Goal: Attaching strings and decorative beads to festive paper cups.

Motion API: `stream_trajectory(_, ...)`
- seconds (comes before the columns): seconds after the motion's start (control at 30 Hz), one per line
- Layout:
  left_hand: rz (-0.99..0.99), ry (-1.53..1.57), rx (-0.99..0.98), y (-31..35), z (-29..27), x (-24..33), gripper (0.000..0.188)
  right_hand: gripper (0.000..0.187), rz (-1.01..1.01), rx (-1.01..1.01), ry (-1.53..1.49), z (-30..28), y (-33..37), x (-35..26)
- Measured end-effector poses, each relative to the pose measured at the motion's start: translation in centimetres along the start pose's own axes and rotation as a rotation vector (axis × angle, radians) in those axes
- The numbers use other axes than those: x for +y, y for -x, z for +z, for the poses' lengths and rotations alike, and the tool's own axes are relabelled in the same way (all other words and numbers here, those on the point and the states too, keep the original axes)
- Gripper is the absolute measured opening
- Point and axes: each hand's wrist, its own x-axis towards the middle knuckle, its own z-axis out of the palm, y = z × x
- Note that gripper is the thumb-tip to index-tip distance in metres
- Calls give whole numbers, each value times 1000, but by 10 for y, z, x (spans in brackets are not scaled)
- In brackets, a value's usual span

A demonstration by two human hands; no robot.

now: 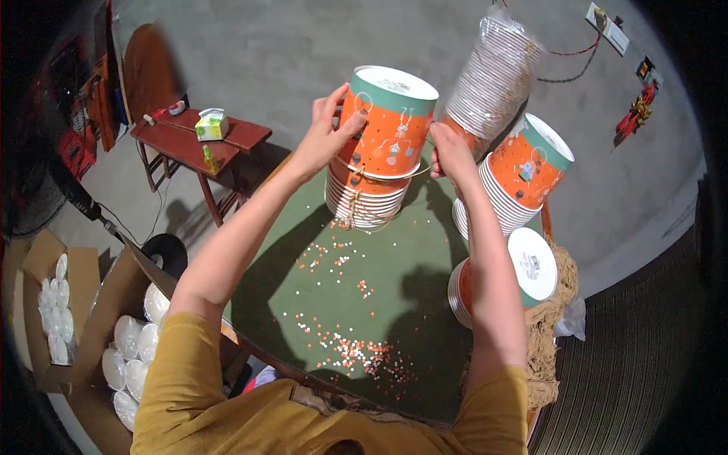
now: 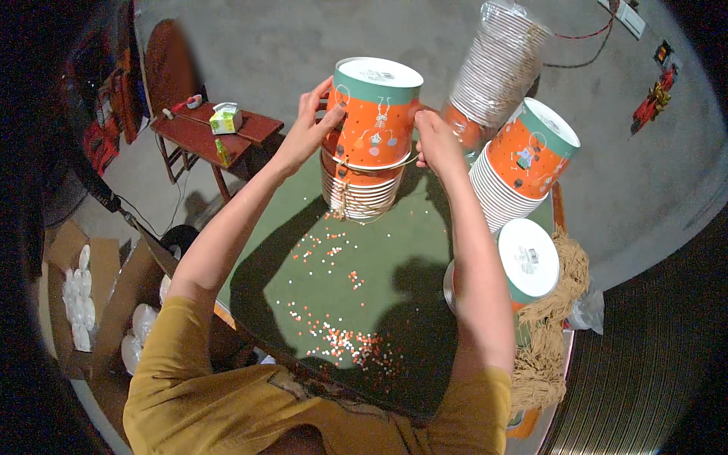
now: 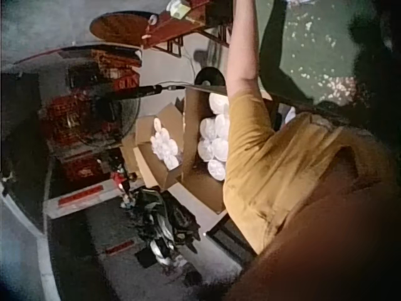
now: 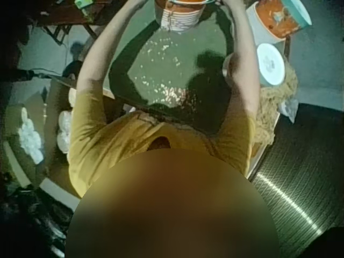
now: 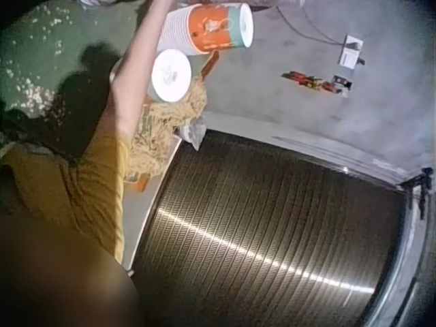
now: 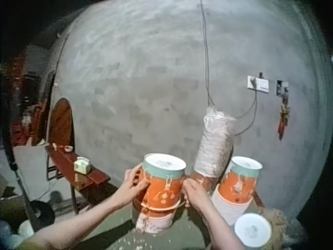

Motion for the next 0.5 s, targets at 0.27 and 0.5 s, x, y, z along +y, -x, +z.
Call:
stream_trajectory(0.27,49,-45,14,20,6,-20,75,44,49,-22,-6,14,5,21)
stream_trajectory(0.5,111,-78,79,27,16,-35,77,47,36,-6,-18,20,8,35)
